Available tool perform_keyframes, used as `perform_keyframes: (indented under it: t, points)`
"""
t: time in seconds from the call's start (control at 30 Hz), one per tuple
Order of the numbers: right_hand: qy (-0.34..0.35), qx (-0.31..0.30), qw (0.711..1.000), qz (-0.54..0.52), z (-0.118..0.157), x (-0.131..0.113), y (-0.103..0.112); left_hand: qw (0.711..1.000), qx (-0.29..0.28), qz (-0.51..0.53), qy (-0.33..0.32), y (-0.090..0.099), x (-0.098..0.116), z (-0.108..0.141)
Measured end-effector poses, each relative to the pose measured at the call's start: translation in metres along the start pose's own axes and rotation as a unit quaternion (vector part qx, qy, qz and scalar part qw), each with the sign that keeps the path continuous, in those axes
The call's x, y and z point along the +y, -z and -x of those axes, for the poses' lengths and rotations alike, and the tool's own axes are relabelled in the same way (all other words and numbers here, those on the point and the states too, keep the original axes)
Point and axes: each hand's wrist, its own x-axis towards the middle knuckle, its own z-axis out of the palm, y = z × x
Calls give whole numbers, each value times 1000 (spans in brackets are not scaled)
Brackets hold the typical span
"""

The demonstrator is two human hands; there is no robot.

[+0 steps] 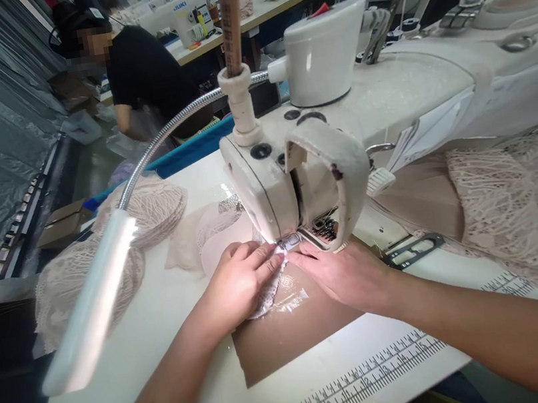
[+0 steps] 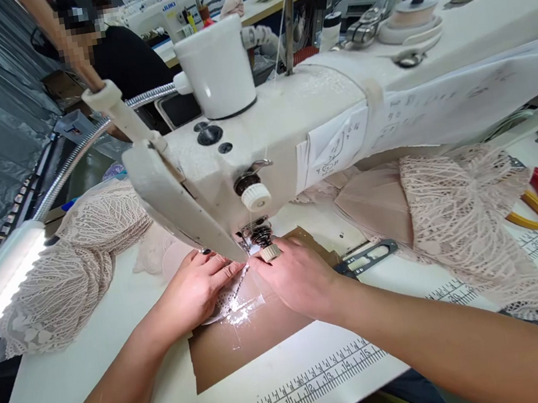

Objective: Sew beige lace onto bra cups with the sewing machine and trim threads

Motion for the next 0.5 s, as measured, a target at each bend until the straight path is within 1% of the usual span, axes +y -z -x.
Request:
perform_keyframes:
  t: [0.1,0.27,0.5]
  points:
    - [1,6,1000,4,0,1,-2,1000,3,4,11,-1,-4,0]
    - [11,-3,1000,-22,1,2,6,999,13,1,36,-2,-8,-1]
    - [20,-5,999,-49,1,3,10,999,25,-5,41,-3,-10,0]
